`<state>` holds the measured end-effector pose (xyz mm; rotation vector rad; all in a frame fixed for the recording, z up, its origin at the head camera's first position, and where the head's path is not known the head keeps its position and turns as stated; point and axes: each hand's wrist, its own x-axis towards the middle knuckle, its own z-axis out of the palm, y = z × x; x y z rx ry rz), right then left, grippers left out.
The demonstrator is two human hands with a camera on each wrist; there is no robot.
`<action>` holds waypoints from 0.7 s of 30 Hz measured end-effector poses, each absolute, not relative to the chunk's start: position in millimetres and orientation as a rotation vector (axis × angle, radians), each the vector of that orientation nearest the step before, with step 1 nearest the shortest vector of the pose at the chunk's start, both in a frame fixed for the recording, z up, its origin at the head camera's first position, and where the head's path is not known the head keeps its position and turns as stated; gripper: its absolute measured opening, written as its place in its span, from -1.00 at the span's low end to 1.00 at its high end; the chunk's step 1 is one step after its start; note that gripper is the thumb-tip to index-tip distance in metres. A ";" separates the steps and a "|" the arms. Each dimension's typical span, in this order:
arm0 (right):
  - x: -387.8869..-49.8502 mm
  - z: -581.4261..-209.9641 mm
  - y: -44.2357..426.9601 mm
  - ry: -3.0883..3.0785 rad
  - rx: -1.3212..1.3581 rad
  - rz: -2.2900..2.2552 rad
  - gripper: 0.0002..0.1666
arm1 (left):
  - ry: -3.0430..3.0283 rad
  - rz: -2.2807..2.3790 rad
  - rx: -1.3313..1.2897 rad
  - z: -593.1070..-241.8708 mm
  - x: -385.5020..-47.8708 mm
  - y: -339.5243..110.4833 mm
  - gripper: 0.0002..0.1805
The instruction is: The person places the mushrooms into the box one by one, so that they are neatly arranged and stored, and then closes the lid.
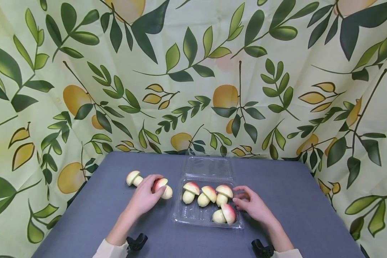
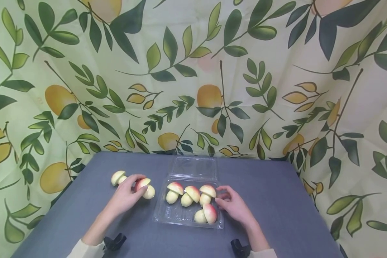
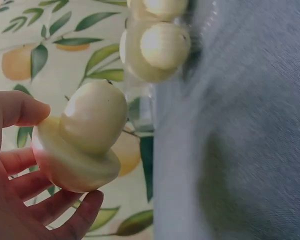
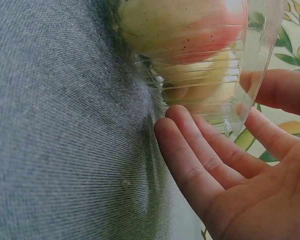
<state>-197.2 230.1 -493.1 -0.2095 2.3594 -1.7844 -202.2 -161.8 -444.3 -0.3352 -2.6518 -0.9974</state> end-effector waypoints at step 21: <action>-197.1 -493.6 229.9 2.365 -0.221 -1.791 -0.46 | -2.561 -0.942 -0.731 -428.5 -194.0 -115.7 -0.66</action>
